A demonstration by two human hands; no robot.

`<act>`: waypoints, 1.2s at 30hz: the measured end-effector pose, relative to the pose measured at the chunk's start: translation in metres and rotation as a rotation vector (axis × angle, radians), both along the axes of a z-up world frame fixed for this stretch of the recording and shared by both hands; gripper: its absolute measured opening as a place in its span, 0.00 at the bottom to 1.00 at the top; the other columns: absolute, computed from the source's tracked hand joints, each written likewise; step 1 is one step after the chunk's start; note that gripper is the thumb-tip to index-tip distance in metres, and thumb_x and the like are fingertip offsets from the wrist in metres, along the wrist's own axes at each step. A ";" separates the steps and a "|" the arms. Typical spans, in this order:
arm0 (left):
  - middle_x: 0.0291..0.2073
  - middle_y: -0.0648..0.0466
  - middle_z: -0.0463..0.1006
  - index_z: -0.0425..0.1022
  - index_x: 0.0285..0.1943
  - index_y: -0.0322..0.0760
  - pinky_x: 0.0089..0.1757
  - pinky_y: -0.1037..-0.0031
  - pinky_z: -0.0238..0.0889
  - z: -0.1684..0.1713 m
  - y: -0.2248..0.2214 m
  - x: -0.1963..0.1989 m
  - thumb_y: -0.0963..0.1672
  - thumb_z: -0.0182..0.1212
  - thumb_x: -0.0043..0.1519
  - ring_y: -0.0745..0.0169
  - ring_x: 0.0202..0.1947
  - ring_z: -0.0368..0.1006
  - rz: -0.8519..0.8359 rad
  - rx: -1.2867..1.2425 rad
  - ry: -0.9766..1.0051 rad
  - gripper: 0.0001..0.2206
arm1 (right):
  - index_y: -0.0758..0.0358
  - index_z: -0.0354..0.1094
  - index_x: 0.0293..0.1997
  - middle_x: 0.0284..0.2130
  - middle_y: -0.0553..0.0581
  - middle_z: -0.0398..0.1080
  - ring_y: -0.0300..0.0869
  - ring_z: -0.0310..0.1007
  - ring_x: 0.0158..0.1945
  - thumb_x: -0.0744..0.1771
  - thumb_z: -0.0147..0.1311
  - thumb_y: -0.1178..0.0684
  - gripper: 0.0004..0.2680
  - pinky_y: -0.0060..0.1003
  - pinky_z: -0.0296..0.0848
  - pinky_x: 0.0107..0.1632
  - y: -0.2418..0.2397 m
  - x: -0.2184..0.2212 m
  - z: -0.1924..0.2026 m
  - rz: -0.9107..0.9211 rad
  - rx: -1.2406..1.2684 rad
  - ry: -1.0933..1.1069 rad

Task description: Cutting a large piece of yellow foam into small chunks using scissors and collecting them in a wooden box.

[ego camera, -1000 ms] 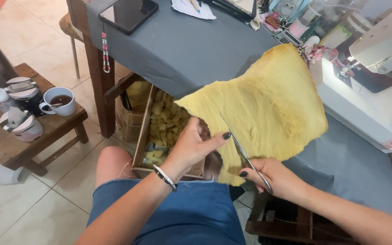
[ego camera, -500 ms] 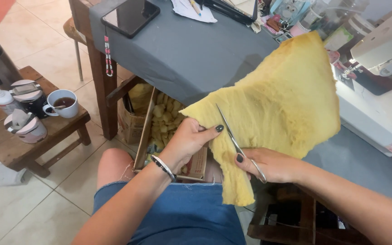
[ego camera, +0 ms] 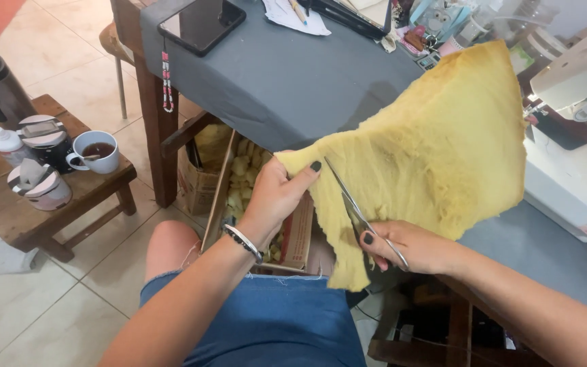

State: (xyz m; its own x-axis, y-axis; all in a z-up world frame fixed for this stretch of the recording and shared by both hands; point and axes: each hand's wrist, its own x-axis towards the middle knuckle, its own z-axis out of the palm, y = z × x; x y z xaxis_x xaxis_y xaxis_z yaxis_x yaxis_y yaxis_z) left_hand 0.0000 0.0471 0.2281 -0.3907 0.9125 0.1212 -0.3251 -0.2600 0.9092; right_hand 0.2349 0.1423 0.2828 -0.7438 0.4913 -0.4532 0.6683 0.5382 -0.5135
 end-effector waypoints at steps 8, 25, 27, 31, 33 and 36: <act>0.28 0.51 0.77 0.79 0.42 0.27 0.36 0.69 0.73 0.025 -0.004 -0.002 0.38 0.63 0.59 0.67 0.30 0.71 0.006 0.065 0.004 0.06 | 0.58 0.69 0.32 0.24 0.58 0.79 0.46 0.81 0.30 0.70 0.27 0.32 0.23 0.44 0.79 0.35 -0.001 -0.017 0.050 0.198 -0.122 -0.165; 0.34 0.38 0.80 0.75 0.49 0.16 0.31 0.65 0.78 0.014 0.003 -0.007 0.36 0.61 0.58 0.55 0.31 0.79 -0.204 -0.013 -0.094 0.12 | 0.59 0.68 0.27 0.17 0.54 0.76 0.47 0.75 0.26 0.70 0.35 0.33 0.22 0.42 0.77 0.37 -0.005 -0.041 0.046 0.059 0.044 -0.151; 0.33 0.42 0.81 0.77 0.48 0.19 0.31 0.69 0.76 0.013 0.007 -0.009 0.37 0.62 0.58 0.60 0.32 0.78 -0.168 -0.013 -0.039 0.11 | 0.60 0.68 0.23 0.13 0.54 0.74 0.47 0.74 0.23 0.70 0.40 0.34 0.22 0.40 0.75 0.35 -0.014 -0.043 0.047 -0.031 0.068 -0.107; 0.32 0.50 0.80 0.79 0.49 0.27 0.30 0.75 0.72 -0.003 0.030 -0.014 0.41 0.65 0.59 0.69 0.32 0.74 -0.089 0.034 0.034 0.11 | 0.60 0.68 0.17 0.06 0.53 0.68 0.45 0.70 0.17 0.68 0.49 0.34 0.22 0.36 0.70 0.28 -0.005 -0.033 0.034 -0.169 0.153 0.026; 0.34 0.47 0.81 0.78 0.50 0.26 0.33 0.71 0.74 -0.011 0.038 -0.019 0.40 0.63 0.61 0.66 0.34 0.75 -0.116 0.035 -0.002 0.11 | 0.60 0.69 0.17 0.05 0.52 0.68 0.46 0.69 0.16 0.68 0.49 0.34 0.22 0.35 0.69 0.27 0.006 -0.028 0.029 -0.181 0.164 0.038; 0.38 0.44 0.82 0.76 0.53 0.25 0.37 0.67 0.76 -0.002 0.039 -0.023 0.40 0.60 0.64 0.62 0.37 0.78 -0.160 0.034 -0.034 0.12 | 0.60 0.68 0.17 0.05 0.52 0.67 0.46 0.69 0.15 0.69 0.49 0.35 0.22 0.35 0.68 0.26 0.019 -0.029 0.028 -0.192 0.144 0.090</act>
